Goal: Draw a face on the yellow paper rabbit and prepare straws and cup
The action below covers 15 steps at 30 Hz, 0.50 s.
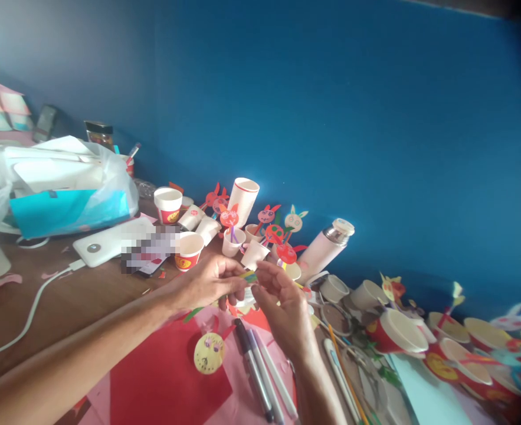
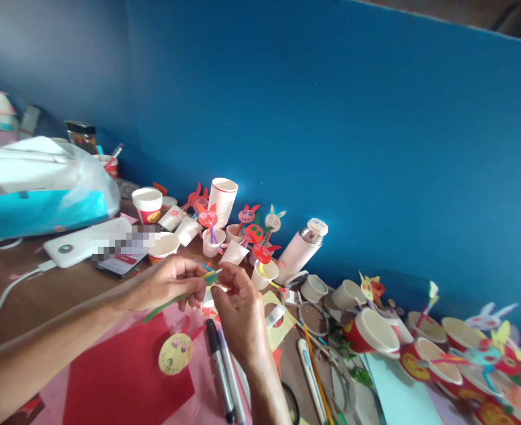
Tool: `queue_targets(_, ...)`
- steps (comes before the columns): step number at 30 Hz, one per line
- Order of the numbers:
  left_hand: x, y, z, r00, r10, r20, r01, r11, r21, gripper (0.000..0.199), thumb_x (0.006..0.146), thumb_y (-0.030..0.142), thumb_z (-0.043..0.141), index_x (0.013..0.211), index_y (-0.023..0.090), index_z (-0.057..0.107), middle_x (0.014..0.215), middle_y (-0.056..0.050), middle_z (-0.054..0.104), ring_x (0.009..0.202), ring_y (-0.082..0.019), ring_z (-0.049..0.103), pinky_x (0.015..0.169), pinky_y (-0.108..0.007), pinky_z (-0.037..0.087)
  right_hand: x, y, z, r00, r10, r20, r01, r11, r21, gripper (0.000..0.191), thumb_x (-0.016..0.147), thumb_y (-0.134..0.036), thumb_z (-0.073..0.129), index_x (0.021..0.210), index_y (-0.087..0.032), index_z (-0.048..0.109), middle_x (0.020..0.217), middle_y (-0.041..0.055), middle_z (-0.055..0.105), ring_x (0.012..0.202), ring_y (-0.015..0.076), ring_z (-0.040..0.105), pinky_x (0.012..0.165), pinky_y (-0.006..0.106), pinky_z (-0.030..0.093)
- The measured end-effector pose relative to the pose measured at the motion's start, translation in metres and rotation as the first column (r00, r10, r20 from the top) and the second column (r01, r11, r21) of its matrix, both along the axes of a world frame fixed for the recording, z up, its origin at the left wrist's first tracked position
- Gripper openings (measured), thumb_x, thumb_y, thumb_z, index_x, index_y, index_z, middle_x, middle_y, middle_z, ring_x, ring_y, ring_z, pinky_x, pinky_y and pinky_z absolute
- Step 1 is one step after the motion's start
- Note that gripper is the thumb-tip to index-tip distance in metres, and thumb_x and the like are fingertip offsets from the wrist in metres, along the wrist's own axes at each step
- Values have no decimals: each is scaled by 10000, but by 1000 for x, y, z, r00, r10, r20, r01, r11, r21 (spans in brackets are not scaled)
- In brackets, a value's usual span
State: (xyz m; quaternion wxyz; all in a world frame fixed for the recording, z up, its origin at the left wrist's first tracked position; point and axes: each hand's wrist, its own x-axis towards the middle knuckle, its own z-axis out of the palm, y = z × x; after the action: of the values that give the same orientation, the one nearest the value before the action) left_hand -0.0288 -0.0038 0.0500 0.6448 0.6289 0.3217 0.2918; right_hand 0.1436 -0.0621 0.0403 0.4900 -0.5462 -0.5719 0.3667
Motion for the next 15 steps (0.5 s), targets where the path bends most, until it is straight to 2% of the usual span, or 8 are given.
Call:
queue_targets(5, -2, 3, -3, 998, -45, 33, 44, 999, 27, 382, 807, 483, 708, 807, 110, 629, 723, -37, 662, 622, -122, 623, 497, -200, 492, -1, 3, -3, 995, -83, 48, 81, 996, 32, 359, 836, -299, 647, 1189, -230, 646, 1042, 52, 724, 900, 199, 658, 761, 312, 499)
queue_targets(9, -5, 7, -3, 996, -79, 28, 79, 997, 25, 404, 824, 501, 687, 901, 106, 648, 759, -44, 666, 656, -132, 626, 518, -211, 502, -4, 5, -4, 998, -22, -60, 24, 999, 32, 334, 846, -286, 642, 1171, -213, 634, 998, 42, 711, 830, 170, 659, 698, 275, 495)
queue_targets(15, -8, 6, 5, 997, -75, -22, 76, 996, 39, 350, 847, 452, 651, 845, 102, 643, 767, -51, 657, 658, -129, 596, 518, -211, 495, -6, 8, -9, 970, 52, -237, -47, 999, 26, 296, 837, -251, 672, 1127, -209, 627, 901, 7, 694, 800, 139, 649, 704, 250, 485)
